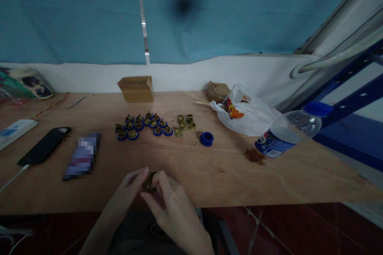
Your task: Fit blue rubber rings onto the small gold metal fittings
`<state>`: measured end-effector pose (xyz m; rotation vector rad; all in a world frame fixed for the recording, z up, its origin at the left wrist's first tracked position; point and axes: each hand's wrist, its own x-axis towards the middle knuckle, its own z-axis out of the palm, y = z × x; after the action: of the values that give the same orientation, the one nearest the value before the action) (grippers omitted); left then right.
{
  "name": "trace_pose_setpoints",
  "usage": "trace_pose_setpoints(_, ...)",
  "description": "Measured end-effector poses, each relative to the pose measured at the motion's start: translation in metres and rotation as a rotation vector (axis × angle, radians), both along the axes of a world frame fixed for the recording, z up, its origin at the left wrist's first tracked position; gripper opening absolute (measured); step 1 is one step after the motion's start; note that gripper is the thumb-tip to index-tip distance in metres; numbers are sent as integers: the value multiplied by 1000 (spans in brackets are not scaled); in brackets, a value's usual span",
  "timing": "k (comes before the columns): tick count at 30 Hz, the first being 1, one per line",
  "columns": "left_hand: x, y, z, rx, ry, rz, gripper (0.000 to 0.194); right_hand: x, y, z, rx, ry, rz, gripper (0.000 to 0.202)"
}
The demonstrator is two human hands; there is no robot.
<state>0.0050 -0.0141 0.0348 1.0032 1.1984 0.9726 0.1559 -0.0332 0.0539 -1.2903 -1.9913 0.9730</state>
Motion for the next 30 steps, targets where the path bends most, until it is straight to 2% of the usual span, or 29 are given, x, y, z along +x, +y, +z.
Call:
trace_pose_setpoints(4,-4,5,0,54,22,-106,42,5,2,3,-68,97,43,11)
trace_pose_setpoints(7,-6,7,2,102,25,-165,39,7,4,5,-40,161,69,13)
trace_pose_setpoints(13,-5,3,4,61,27,-55,38,2,5,2,173,86,1,18)
trace_pose_setpoints(16,-5,2,2,31,-21,-57,42,-3,5,0,248,91,-30,21)
trace_pose_setpoints(19,-5,0,-2,-20,-66,-74,43,-5,6,-1,285,136,-44,22)
trace_pose_setpoints(23,-6,-2,-7,-91,-110,-34,43,-6,6,-4,311,173,-66,23)
trace_pose_setpoints(30,-7,-1,-4,-53,-140,-107,43,-5,7,-4,353,217,-95,24)
